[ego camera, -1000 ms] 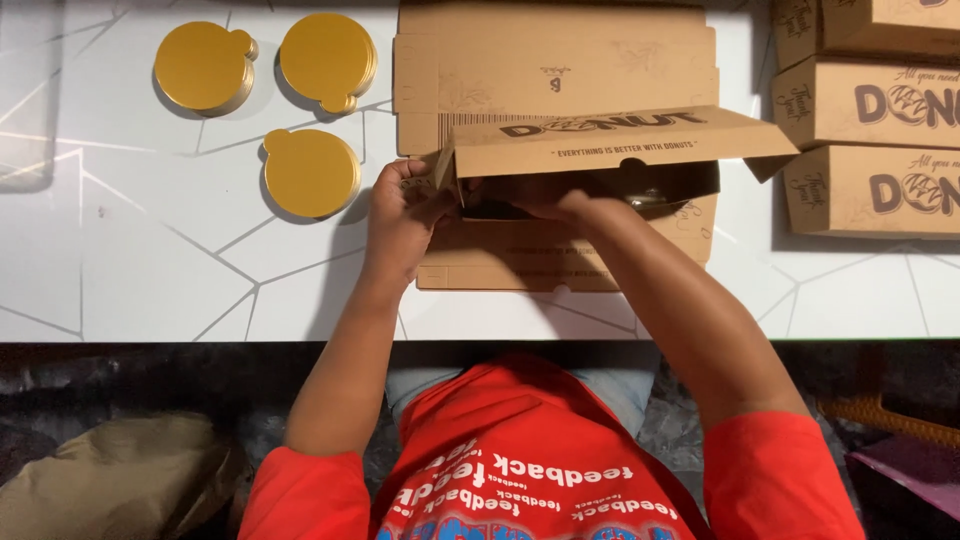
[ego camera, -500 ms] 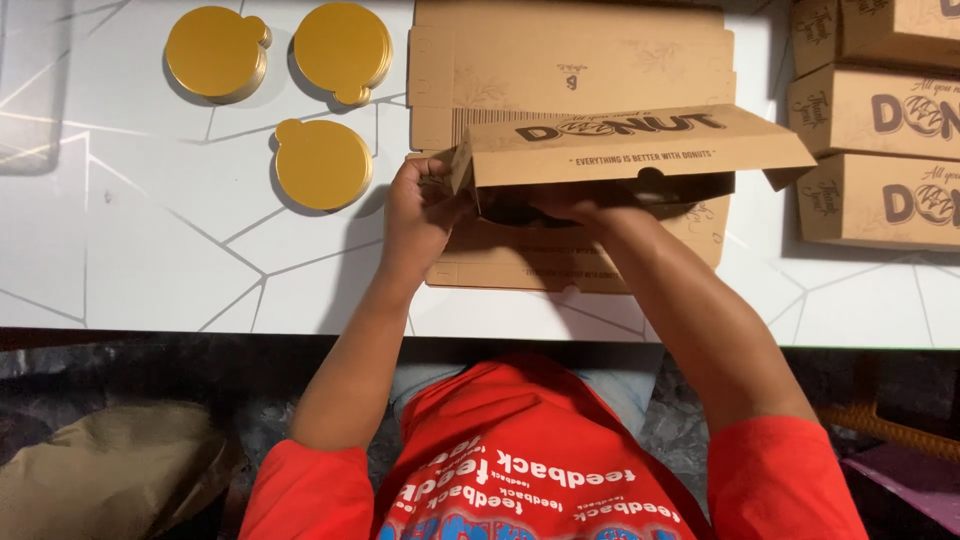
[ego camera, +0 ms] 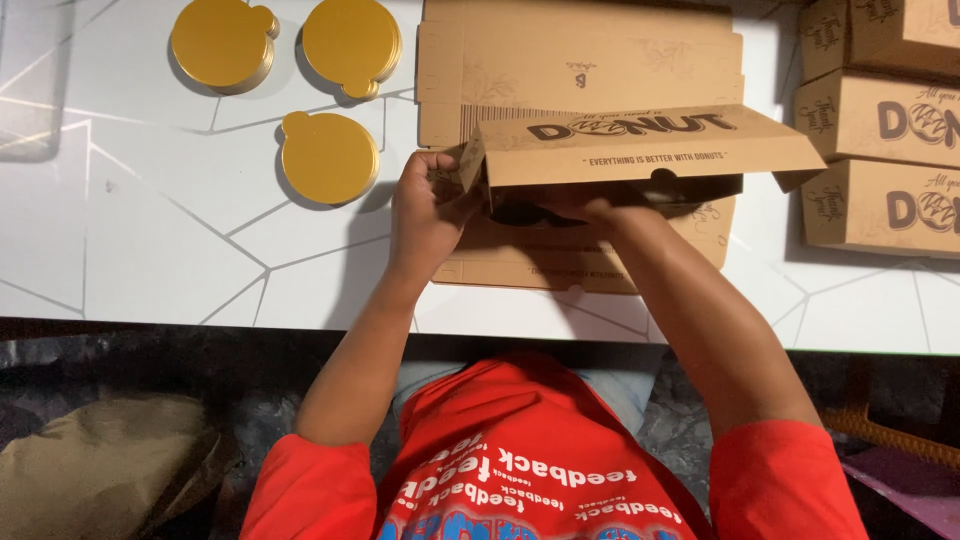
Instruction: Folding and assembling a flat cardboard donut box into its 3D shape.
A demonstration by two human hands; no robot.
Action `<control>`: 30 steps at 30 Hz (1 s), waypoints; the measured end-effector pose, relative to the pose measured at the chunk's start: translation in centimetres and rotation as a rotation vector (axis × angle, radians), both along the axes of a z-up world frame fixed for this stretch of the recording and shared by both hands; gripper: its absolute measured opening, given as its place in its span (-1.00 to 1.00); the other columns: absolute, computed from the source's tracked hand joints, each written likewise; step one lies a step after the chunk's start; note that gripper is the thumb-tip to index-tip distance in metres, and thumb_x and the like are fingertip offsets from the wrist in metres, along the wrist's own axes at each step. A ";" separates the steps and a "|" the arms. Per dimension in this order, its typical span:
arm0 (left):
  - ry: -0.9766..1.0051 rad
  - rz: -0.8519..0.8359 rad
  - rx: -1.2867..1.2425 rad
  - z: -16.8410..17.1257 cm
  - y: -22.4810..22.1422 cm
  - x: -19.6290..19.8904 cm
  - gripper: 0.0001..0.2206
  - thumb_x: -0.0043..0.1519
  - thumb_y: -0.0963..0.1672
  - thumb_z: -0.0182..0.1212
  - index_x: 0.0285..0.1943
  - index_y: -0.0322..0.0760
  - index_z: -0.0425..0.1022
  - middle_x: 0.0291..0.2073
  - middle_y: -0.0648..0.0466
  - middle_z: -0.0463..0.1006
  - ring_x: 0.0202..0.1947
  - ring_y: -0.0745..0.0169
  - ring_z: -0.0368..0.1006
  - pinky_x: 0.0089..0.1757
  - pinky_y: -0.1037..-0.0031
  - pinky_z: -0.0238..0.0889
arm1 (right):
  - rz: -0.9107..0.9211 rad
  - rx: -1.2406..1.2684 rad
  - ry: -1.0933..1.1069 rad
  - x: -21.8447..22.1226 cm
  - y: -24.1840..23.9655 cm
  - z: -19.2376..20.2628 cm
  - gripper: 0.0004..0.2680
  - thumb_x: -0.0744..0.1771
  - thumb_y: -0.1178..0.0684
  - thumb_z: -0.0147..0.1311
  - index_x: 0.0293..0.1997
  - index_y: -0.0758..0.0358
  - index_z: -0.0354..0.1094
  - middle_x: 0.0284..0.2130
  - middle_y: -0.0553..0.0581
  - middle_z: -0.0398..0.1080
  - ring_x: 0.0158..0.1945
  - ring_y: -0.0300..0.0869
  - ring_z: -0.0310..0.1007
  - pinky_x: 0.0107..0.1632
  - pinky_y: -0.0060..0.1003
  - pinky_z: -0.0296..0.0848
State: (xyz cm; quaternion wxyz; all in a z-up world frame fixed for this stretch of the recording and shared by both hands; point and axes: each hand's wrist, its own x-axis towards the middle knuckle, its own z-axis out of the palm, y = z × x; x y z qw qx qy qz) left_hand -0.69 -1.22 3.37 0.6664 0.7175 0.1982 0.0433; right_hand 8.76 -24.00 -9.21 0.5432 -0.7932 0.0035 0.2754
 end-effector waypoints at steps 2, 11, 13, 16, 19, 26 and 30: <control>0.004 -0.002 0.006 -0.9 0.0 0.2 -0.68 0.11 -0.18 0.46 -0.03 -0.23 0.42 -0.53 0.11 0.51 -0.50 0.38 0.47 -0.41 0.57 0.35 | -0.053 0.036 0.041 -0.7 -1.0 -0.8 -0.52 0.39 -0.39 -0.15 0.26 0.22 0.17 0.20 0.34 0.26 0.30 0.14 0.30 0.29 -0.07 0.24; -0.024 -0.045 -0.048 -2.7 0.6 0.5 -0.68 0.12 -0.22 0.44 -0.02 -0.23 0.39 -0.51 0.10 0.54 -0.46 0.38 0.50 -0.32 0.59 0.39 | -0.317 0.199 0.232 -3.7 -3.4 -2.7 -0.54 0.41 -0.34 -0.21 0.32 0.21 0.10 0.26 0.33 0.18 0.34 0.13 0.24 0.30 -0.12 0.23; -0.044 -0.046 -0.035 -2.6 0.5 0.5 -0.68 0.10 -0.24 0.44 -0.05 -0.22 0.39 -0.51 0.09 0.54 -0.44 0.36 0.50 -0.30 0.55 0.39 | -0.376 0.234 0.275 -4.0 -3.8 -2.6 -0.54 0.42 -0.33 -0.22 0.33 0.21 0.08 0.28 0.33 0.16 0.35 0.13 0.23 0.31 -0.13 0.23; -0.046 -0.040 -0.090 -2.9 0.0 0.5 -0.68 0.10 -0.21 0.49 -0.08 -0.23 0.41 -0.52 0.04 0.59 -0.45 0.36 0.54 -0.30 0.57 0.40 | -0.464 0.288 0.340 -4.4 -4.2 -2.9 -0.55 0.42 -0.31 -0.24 0.35 0.21 0.06 0.30 0.32 0.14 0.36 0.13 0.22 0.31 -0.15 0.23; -0.070 -0.044 -0.082 -2.3 -0.2 0.4 -0.68 0.06 -0.23 0.53 -0.10 -0.24 0.46 -0.47 0.00 0.62 -0.42 0.29 0.59 -0.27 0.52 0.45 | -0.548 0.341 0.404 -4.5 -4.2 -3.5 -0.55 0.43 -0.30 -0.26 0.37 0.21 0.03 0.32 0.32 0.11 0.37 0.13 0.20 0.31 -0.16 0.23; -0.012 -0.096 0.005 0.6 0.1 -0.1 -0.72 0.14 -0.23 0.45 -0.06 -0.18 0.44 -0.49 0.08 0.62 -0.44 0.34 0.58 -0.27 0.57 0.40 | -0.745 0.469 0.550 -4.1 -4.2 -2.7 -0.56 0.45 -0.26 -0.31 0.42 0.21 -0.02 0.37 0.31 0.05 0.40 0.13 0.16 0.32 -0.20 0.22; -0.032 -0.129 0.123 0.1 0.2 -0.2 -0.66 0.11 -0.24 0.49 -0.04 -0.22 0.41 -0.47 0.02 0.62 -0.43 0.24 0.60 -0.26 0.45 0.42 | -0.857 0.551 0.631 -3.6 -4.1 -1.9 -0.57 0.46 -0.24 -0.34 0.44 0.21 -0.06 0.39 0.30 0.02 0.42 0.13 0.14 0.32 -0.22 0.22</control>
